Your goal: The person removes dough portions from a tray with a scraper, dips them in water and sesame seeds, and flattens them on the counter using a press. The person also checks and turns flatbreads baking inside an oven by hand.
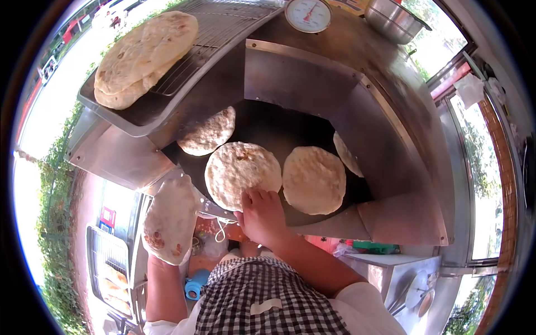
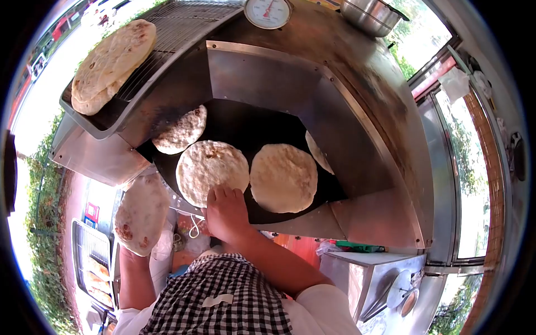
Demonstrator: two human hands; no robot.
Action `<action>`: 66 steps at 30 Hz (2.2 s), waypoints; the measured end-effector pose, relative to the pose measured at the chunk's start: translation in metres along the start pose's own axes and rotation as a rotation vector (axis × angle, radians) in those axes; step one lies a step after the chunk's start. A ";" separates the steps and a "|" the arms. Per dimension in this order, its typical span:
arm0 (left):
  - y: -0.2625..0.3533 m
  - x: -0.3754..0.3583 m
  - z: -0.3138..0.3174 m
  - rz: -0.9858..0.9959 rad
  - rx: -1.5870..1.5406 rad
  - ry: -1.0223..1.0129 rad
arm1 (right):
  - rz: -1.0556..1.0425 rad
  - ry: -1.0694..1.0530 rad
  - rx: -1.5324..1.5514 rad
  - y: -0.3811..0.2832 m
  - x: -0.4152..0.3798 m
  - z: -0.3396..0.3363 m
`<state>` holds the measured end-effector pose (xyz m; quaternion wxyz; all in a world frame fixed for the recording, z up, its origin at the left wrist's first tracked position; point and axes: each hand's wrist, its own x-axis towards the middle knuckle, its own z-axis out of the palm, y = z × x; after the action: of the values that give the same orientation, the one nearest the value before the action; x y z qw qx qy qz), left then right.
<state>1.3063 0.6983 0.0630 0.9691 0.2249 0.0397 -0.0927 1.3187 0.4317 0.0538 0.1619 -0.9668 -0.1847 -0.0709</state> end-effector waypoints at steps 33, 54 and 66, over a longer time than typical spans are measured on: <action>0.019 0.007 0.014 -0.046 0.062 -0.053 | 0.062 0.014 -0.166 0.028 0.024 0.006; 0.006 0.010 0.024 -0.109 -0.015 0.057 | 0.248 0.084 -0.230 0.053 0.026 0.015; 0.005 0.015 0.025 -0.127 -0.062 0.001 | 0.225 0.185 0.486 0.026 0.012 -0.058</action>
<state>1.3229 0.6893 0.0864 0.9678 0.1918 0.0570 -0.1527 1.3351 0.3932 0.1028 0.4121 -0.9034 -0.0722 -0.0938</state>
